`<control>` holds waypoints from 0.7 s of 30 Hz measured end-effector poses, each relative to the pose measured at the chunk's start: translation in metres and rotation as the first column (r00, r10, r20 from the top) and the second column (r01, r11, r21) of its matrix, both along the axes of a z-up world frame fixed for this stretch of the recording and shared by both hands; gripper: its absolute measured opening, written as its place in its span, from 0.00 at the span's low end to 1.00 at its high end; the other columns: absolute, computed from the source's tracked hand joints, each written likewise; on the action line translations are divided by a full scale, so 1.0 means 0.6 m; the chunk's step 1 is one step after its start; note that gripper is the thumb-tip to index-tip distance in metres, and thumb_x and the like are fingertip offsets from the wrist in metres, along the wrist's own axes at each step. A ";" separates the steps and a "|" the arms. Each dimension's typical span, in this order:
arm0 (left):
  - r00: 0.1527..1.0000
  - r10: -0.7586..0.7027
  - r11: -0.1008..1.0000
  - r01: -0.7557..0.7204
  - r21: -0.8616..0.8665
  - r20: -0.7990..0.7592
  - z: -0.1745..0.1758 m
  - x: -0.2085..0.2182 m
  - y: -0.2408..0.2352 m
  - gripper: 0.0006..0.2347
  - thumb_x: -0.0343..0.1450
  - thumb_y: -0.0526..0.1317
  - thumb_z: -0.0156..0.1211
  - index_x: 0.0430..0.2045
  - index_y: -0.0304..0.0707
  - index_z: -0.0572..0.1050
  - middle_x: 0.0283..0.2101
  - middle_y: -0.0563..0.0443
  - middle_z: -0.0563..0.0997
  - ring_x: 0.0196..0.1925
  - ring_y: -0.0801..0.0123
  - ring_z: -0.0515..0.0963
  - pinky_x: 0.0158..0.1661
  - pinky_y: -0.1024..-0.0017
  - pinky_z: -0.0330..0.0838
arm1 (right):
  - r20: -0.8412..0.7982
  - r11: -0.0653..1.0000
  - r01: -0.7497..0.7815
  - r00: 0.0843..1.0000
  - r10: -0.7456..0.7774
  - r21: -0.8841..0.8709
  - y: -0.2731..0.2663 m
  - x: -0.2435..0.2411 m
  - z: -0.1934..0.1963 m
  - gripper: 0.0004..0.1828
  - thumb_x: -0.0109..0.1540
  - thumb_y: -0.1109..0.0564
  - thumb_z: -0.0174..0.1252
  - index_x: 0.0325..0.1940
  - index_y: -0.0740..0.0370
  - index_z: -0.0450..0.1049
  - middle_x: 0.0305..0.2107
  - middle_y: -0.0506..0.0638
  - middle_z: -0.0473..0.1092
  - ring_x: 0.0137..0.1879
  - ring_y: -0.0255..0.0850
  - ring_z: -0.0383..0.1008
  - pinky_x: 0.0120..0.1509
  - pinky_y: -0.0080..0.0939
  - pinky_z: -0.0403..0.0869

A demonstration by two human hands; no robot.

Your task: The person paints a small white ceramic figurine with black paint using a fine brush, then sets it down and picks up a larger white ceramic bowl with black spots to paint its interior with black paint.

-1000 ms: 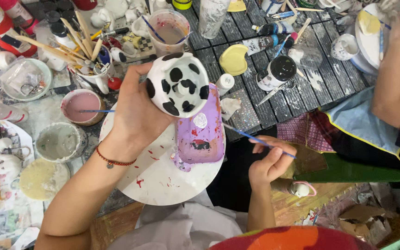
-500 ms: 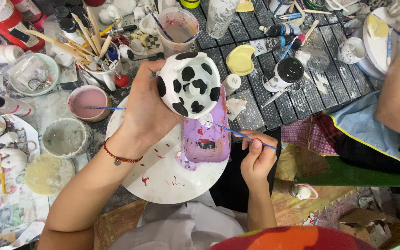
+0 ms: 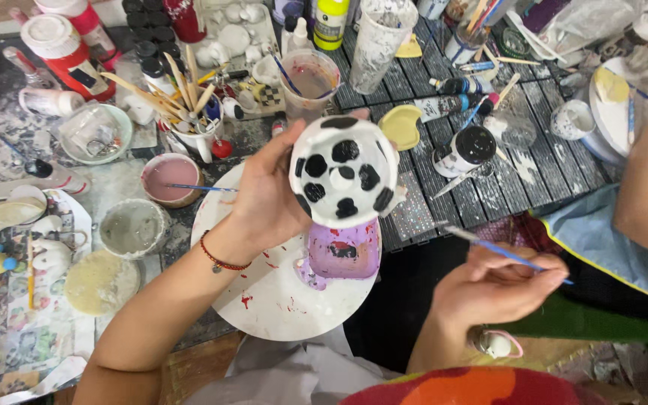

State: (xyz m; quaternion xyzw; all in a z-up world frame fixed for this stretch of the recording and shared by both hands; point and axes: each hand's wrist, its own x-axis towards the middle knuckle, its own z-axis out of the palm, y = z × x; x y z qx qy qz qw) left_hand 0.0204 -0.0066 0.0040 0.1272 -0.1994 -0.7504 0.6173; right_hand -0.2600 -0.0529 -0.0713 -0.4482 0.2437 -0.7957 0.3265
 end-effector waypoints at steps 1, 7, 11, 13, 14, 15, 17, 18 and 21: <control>1.000 -0.023 0.998 0.023 -0.053 0.006 0.001 -0.002 0.001 0.27 0.79 0.52 0.35 0.71 0.35 0.62 0.66 0.41 0.73 0.67 0.53 0.74 0.68 0.53 0.68 | 0.045 0.998 -0.068 0.997 0.069 -0.009 0.003 0.001 0.016 0.23 0.83 0.44 0.42 0.41 0.62 0.59 0.20 0.48 0.59 0.20 0.33 0.53 0.26 0.30 0.53; 0.990 -0.137 0.984 0.133 -0.119 -0.019 -0.001 -0.030 0.009 0.30 0.77 0.52 0.38 0.71 0.29 0.60 0.66 0.33 0.73 0.65 0.51 0.76 0.66 0.57 0.70 | 0.228 0.993 -0.117 0.968 0.108 0.024 0.059 0.047 0.082 0.16 0.78 0.47 0.42 0.51 0.64 0.59 0.23 0.47 0.59 0.19 0.31 0.50 0.22 0.27 0.53; 0.992 -0.116 0.984 0.122 -0.133 0.053 -0.011 -0.041 0.003 0.28 0.77 0.50 0.41 0.70 0.27 0.61 0.65 0.32 0.73 0.64 0.51 0.77 0.64 0.57 0.72 | 0.028 0.999 -0.044 0.999 0.044 -0.016 0.075 0.065 0.069 0.14 0.77 0.46 0.43 0.50 0.59 0.57 0.24 0.48 0.59 0.17 0.31 0.51 0.19 0.28 0.55; 0.991 -0.120 0.985 0.126 -0.115 0.058 -0.019 -0.046 0.002 0.28 0.77 0.50 0.41 0.69 0.27 0.62 0.65 0.33 0.74 0.64 0.51 0.77 0.64 0.58 0.72 | -0.052 0.997 -0.016 0.999 0.012 -0.080 0.068 0.063 0.051 0.16 0.80 0.45 0.43 0.50 0.61 0.57 0.24 0.51 0.60 0.17 0.32 0.52 0.20 0.29 0.56; 0.991 -0.122 0.986 0.128 -0.106 0.062 -0.023 -0.048 0.001 0.27 0.77 0.49 0.42 0.69 0.28 0.62 0.64 0.33 0.74 0.64 0.51 0.77 0.64 0.58 0.72 | -0.080 0.994 -0.005 0.997 -0.003 -0.107 0.064 0.059 0.042 0.17 0.81 0.45 0.43 0.50 0.61 0.57 0.23 0.52 0.60 0.17 0.33 0.53 0.20 0.29 0.56; 0.990 -0.125 0.987 0.131 -0.096 0.066 -0.026 -0.049 0.001 0.27 0.77 0.49 0.42 0.69 0.28 0.62 0.64 0.34 0.74 0.64 0.51 0.77 0.64 0.58 0.72 | -0.088 0.993 0.001 0.996 -0.011 -0.118 0.060 0.051 0.037 0.17 0.81 0.45 0.42 0.50 0.62 0.56 0.23 0.53 0.60 0.18 0.33 0.53 0.21 0.30 0.57; 0.990 -0.127 0.988 0.132 -0.085 0.055 -0.030 -0.052 0.000 0.27 0.77 0.49 0.42 0.69 0.28 0.62 0.63 0.34 0.75 0.63 0.51 0.77 0.63 0.58 0.73 | -0.178 0.991 0.072 0.980 -0.091 -0.110 0.059 0.039 0.030 0.18 0.82 0.45 0.41 0.50 0.62 0.55 0.22 0.54 0.60 0.18 0.35 0.56 0.21 0.30 0.58; 0.990 -0.128 0.988 0.132 -0.081 0.052 -0.031 -0.054 -0.001 0.27 0.77 0.49 0.42 0.68 0.28 0.63 0.63 0.34 0.75 0.62 0.51 0.78 0.62 0.58 0.73 | -0.257 0.986 0.139 0.953 -0.160 -0.097 0.060 0.034 0.029 0.18 0.82 0.44 0.40 0.50 0.63 0.55 0.22 0.54 0.60 0.18 0.37 0.58 0.21 0.31 0.59; 0.991 -0.124 0.990 0.128 -0.060 0.058 -0.031 -0.060 -0.001 0.27 0.77 0.49 0.42 0.68 0.30 0.64 0.63 0.36 0.75 0.62 0.52 0.78 0.62 0.59 0.73 | -0.380 0.964 0.225 0.887 -0.262 -0.140 0.063 0.034 0.031 0.19 0.81 0.43 0.37 0.50 0.62 0.54 0.15 0.52 0.59 0.14 0.38 0.59 0.19 0.31 0.60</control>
